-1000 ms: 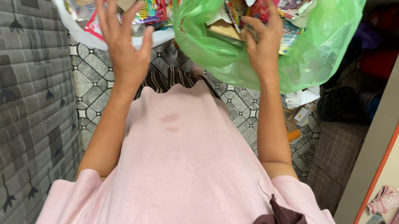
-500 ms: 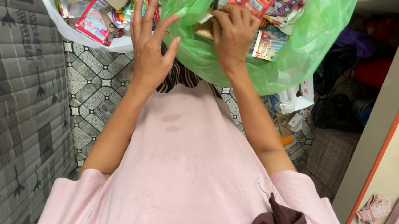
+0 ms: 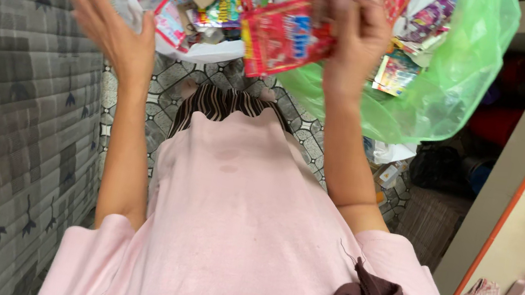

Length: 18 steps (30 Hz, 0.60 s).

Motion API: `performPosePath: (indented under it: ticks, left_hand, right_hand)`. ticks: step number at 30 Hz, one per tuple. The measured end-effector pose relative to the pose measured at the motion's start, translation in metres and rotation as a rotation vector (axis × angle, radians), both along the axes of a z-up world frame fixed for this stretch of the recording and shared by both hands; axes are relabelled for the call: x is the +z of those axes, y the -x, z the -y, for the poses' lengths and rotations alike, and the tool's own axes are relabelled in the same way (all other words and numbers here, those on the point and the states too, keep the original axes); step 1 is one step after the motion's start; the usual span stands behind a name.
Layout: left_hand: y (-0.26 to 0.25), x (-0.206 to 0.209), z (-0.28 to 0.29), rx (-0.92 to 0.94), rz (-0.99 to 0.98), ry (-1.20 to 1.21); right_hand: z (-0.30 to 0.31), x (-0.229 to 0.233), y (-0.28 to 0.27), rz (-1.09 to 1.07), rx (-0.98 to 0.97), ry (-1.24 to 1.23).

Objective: The person transfers various small snack packets from a green plastic bag into a white plastic bag. They handle the items one by one, occasionally picking up dropped packets from the floor, and finally tie the white bag closed.

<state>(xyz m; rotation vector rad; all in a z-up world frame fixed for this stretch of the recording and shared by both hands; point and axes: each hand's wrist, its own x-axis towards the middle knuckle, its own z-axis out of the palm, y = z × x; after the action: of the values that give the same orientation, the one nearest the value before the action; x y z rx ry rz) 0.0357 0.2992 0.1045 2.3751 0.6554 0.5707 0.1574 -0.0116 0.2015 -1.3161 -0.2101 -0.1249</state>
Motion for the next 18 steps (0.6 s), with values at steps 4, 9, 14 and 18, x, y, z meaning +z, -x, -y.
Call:
performPosePath:
  ticks: [4, 9, 14, 18]
  left_hand:
    - [0.008, -0.016, -0.016, -0.101, 0.076, 0.125]
    - [0.021, -0.010, -0.019, -0.140, 0.056, 0.167]
    - [0.029, 0.008, -0.024, -0.197, 0.047, 0.242]
    - [0.027, 0.020, -0.025, -0.254, 0.034, 0.223]
  right_hand:
    - [-0.095, -0.082, -0.017, 0.057, 0.048, 0.109]
    - [-0.146, -0.192, -0.033, 0.018, -0.034, 0.502]
    - [-0.164, -0.227, -0.021, -0.128, 0.040, 0.526]
    - [-0.157, -0.173, 0.008, 0.007, 0.198, 0.697]
